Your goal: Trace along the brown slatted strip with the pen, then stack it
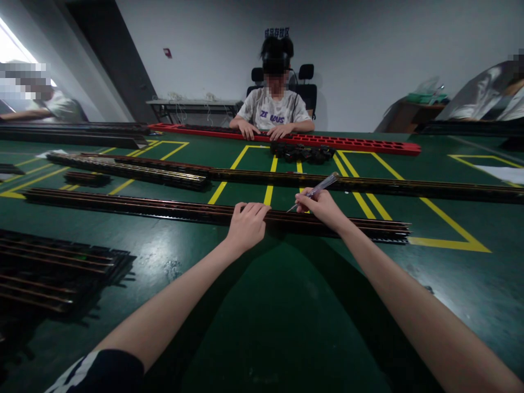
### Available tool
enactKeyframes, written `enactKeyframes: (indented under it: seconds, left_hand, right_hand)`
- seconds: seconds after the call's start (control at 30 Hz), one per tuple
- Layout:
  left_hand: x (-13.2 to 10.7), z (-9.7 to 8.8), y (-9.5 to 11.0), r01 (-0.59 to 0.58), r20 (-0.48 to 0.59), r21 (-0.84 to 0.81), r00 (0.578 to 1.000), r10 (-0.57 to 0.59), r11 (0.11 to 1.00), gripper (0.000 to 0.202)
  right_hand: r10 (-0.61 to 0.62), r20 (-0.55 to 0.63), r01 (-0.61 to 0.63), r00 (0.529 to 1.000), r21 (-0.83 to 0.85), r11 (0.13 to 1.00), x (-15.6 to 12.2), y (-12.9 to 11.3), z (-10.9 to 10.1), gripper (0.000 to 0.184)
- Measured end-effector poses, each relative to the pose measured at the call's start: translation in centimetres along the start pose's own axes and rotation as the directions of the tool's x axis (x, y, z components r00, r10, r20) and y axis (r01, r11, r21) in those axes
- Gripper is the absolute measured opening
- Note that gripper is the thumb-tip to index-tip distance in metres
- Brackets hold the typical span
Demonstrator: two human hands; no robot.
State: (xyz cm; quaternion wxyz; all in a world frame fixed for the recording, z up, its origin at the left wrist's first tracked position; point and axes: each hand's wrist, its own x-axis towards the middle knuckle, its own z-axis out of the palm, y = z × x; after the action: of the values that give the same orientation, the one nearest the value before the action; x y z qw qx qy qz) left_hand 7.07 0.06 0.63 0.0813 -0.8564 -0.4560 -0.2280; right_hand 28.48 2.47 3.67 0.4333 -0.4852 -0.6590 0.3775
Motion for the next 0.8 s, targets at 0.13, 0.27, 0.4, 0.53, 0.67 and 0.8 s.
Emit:
enactKeyframes:
  seconds: [0.13,0.27,0.4,0.53,0.67,0.8]
  left_hand:
    - [0.04,-0.09,0.06,0.000,0.004,-0.001,1.000,0.000,1.000,0.037]
    - [0.07,-0.06,0.10,0.000,0.002,0.003,1.000,0.000,1.000,0.038]
    - [0.08,-0.01,0.12,-0.001,0.009,0.007,1.000,0.001,1.000,0.040]
    - [0.09,-0.05,0.05,0.006,0.016,0.006,1.000,-0.006,1.000,0.042]
    - [0.13,-0.11,-0.17,-0.005,0.034,-0.014,0.999,0.006,1.000,0.044]
    - [0.11,-0.15,-0.54,-0.049,0.065,-0.054,0.997,0.052,0.997,0.046]
  right_hand:
    - [0.008,-0.019,-0.008,1.000,0.009,1.000,0.07,0.20,-0.14,0.027]
    - [0.006,-0.022,-0.006,1.000,0.015,1.000,0.09,0.23,-0.17,0.029]
    - [0.004,-0.013,-0.004,1.000,0.033,0.999,0.04,0.09,-0.07,0.030]
    - [0.015,0.036,-0.017,0.999,0.049,0.999,-0.06,-0.23,0.04,0.028]
    - [0.000,0.058,-0.003,0.998,0.051,0.999,-0.10,-0.23,0.02,0.024]
    - [-0.016,0.055,0.013,0.998,0.057,0.998,-0.05,0.11,-0.06,0.023]
